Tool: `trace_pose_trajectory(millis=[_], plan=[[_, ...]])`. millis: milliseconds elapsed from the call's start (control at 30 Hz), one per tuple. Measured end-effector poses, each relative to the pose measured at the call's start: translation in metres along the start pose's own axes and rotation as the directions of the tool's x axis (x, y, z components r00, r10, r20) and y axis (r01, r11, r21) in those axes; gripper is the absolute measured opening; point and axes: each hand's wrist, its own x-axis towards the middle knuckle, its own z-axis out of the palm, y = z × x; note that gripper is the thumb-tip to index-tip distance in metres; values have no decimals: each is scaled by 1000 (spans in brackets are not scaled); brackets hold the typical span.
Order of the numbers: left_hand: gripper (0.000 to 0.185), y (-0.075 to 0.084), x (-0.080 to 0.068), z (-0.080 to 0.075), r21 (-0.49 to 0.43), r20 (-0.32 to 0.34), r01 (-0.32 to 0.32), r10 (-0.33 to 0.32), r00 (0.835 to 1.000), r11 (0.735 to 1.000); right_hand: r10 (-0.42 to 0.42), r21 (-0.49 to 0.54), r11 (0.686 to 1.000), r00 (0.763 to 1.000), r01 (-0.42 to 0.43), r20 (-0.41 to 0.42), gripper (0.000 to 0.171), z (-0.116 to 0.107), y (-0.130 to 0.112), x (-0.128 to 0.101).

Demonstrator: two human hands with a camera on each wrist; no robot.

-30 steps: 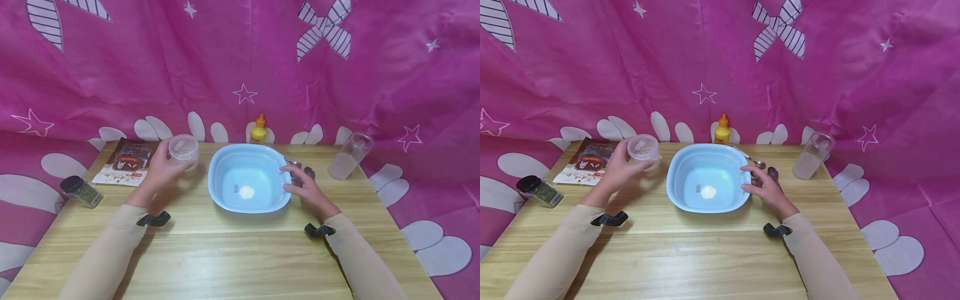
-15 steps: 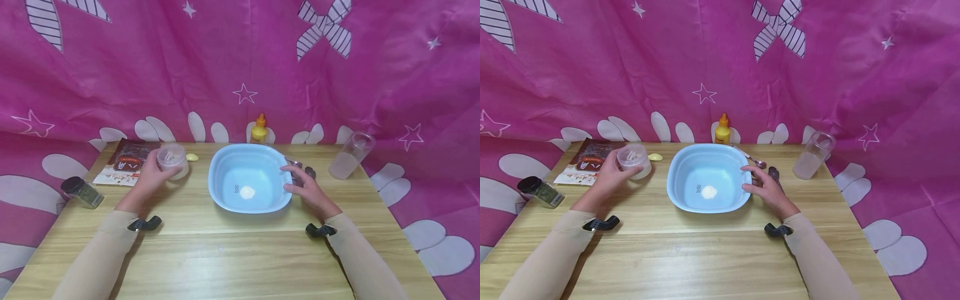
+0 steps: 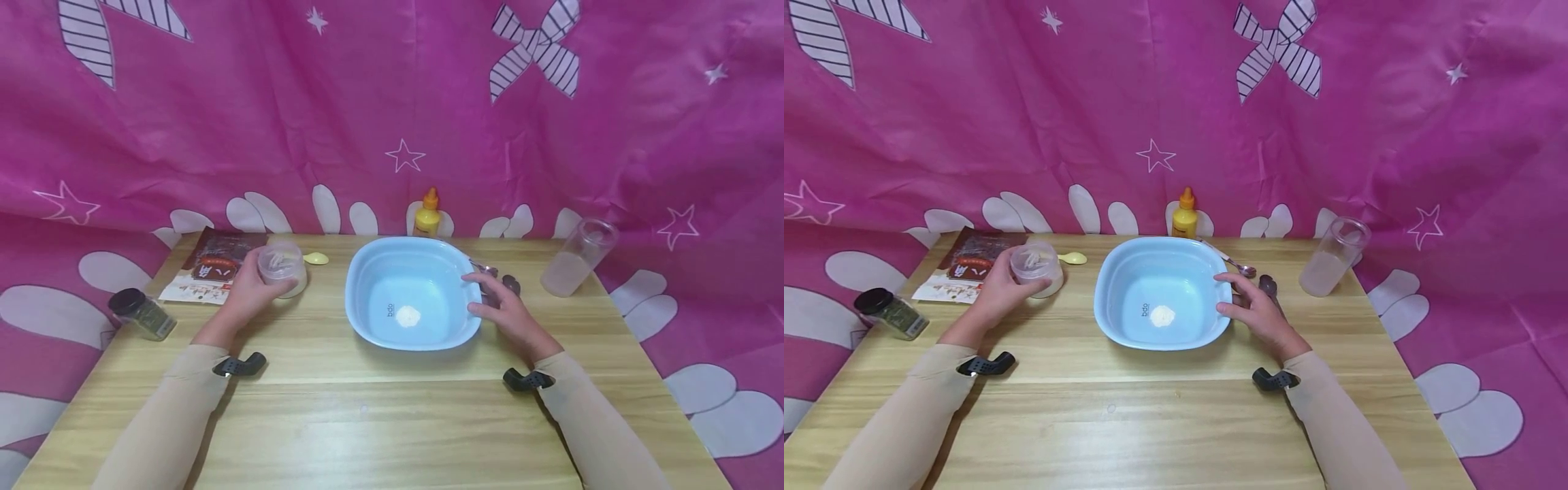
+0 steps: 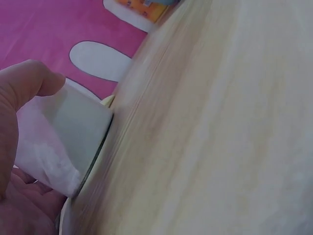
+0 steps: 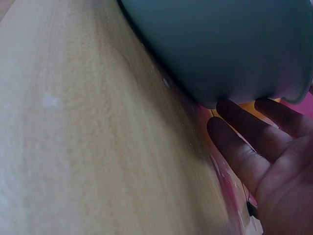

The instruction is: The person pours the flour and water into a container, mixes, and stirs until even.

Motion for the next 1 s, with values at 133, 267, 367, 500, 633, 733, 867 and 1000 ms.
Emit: trace_pose_trajectory(millis=[133, 267, 367, 500, 633, 733, 867, 1000], plan=[[106, -1, 2, -1, 8, 7, 4, -4, 1000, 1000, 2, 11, 1000, 1000, -2, 0, 54, 0, 0, 0], [112, 0, 2, -4, 23, 19, 20, -21, 1000, 1000, 2, 30, 1000, 1000, -2, 1, 54, 1, -2, 0], [118, 1, 3, -6, 28, 17, 23, -24, 1000, 999, -4, 37, 999, 1000, 4, 3, 54, 1, -3, -1], [122, 3, 4, -7, -50, 20, 11, -10, 1000, 999, 5, 6, 1000, 1000, -5, -1, 54, 0, -2, -3], [121, 6, 4, -7, -126, 29, 8, -5, 1000, 992, 26, -34, 999, 1000, -27, -13, 54, -1, -1, -6], [120, 12, 2, -10, -138, 7, 10, -9, 1000, 990, 28, -28, 999, 1000, -28, -9, 54, -1, -1, -5], [118, 22, 0, -16, -154, -27, 8, -13, 1000, 988, 23, -17, 1000, 1000, -23, -2, 54, 0, -2, -3], [114, 29, 2, -18, -189, -56, -32, 22, 998, 982, 32, -20, 999, 999, -32, -10, 55, 1, -4, -1]])
